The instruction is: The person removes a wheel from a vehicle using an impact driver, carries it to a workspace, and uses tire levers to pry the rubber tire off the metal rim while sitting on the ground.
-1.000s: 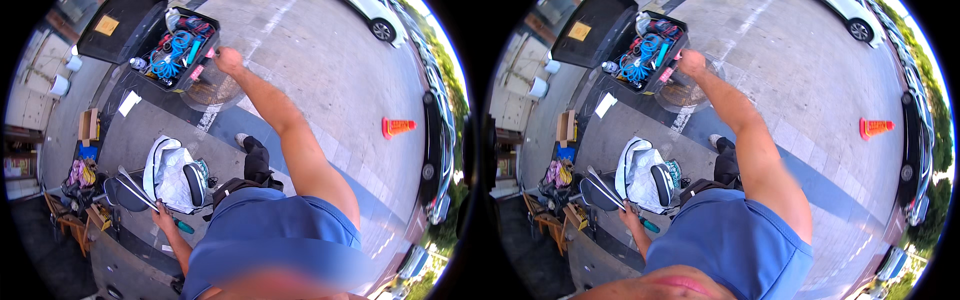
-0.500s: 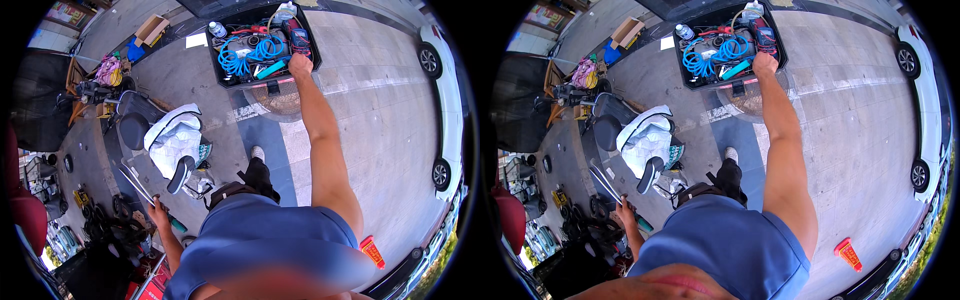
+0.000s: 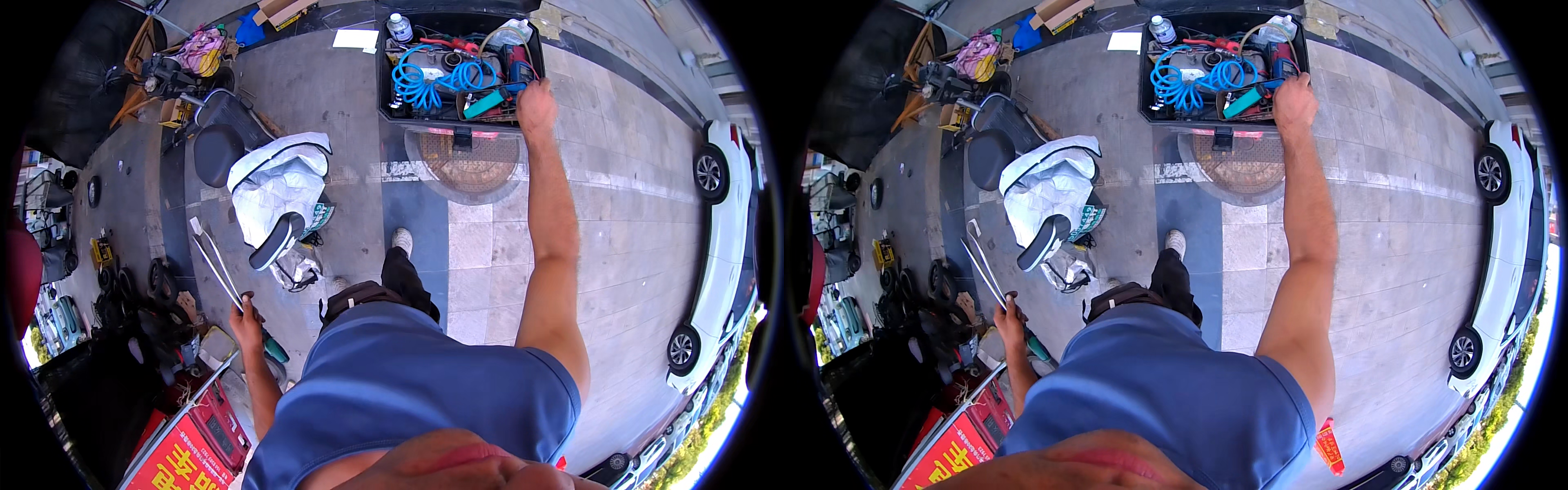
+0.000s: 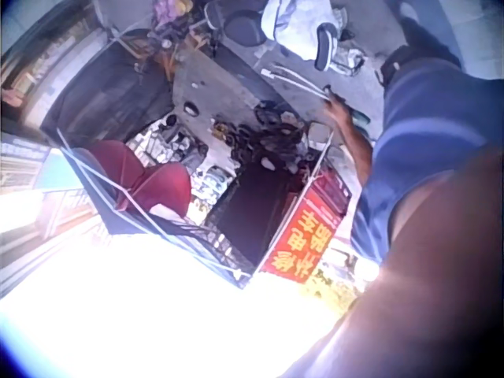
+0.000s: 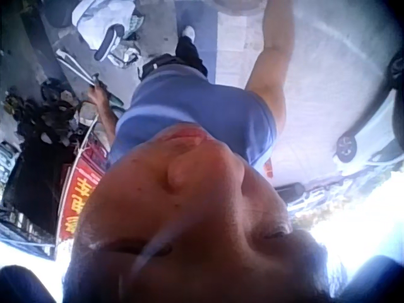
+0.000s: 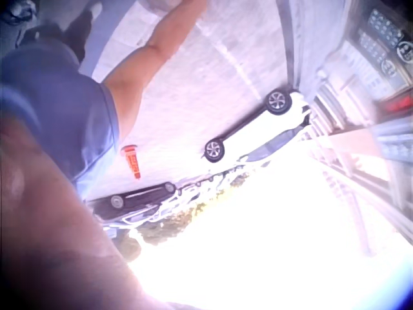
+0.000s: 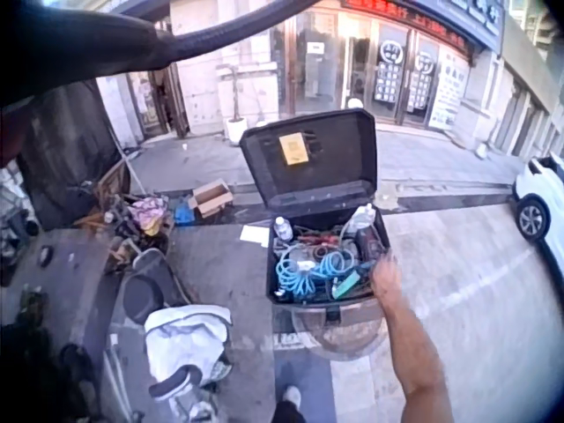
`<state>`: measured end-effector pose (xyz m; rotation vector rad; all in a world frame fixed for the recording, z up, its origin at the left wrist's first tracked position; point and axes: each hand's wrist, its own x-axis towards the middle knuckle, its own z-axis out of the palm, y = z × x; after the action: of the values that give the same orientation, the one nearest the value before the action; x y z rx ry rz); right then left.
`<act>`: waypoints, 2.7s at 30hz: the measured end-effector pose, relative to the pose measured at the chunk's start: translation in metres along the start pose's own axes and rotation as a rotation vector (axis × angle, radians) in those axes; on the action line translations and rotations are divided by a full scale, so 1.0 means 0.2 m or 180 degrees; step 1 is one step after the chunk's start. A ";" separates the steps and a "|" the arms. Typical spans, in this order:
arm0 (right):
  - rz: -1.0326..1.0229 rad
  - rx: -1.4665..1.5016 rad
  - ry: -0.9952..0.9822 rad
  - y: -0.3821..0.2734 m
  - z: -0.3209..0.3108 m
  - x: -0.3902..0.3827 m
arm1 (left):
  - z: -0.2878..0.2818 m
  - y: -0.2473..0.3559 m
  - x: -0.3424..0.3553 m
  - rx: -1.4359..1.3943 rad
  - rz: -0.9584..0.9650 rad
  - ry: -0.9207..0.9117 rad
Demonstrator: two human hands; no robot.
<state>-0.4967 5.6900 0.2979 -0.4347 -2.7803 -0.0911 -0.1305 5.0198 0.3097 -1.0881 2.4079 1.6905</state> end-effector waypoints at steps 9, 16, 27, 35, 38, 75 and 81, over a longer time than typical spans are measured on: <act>-0.0295 0.0864 0.0130 -0.06 -0.22 -0.17 | -0.12 -0.06 -0.03 -0.0566 -0.0098 -0.0084; -0.0104 0.2527 -0.0195 -1.00 -0.54 -1.06 | -0.22 0.14 0.10 -0.1181 -0.0115 -0.0345; -0.1440 0.3486 -0.2061 -2.91 -0.92 -2.51 | -1.38 -0.50 0.44 -0.1609 -0.0388 -0.0378; -0.1788 0.3797 -0.4147 -4.10 -1.08 -2.75 | -2.50 -0.84 0.71 -0.1836 -0.0855 0.0661; -0.1618 0.4172 -0.5053 -4.55 -1.04 -2.77 | -2.80 -0.84 0.97 -0.1668 -0.0781 0.0400; -0.0022 0.3789 -0.4161 -11.10 -0.05 -1.72 | -6.59 -0.97 7.39 -0.0670 -0.2393 -0.0074; 0.0316 0.3386 -0.3447 -12.33 0.37 -1.41 | -7.40 -1.85 8.15 -0.0393 -0.2978 0.0558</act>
<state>-1.0237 3.2707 0.1050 -0.3559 -3.0832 2.0526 -0.6228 2.8628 0.0097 -1.9970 1.4091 1.4099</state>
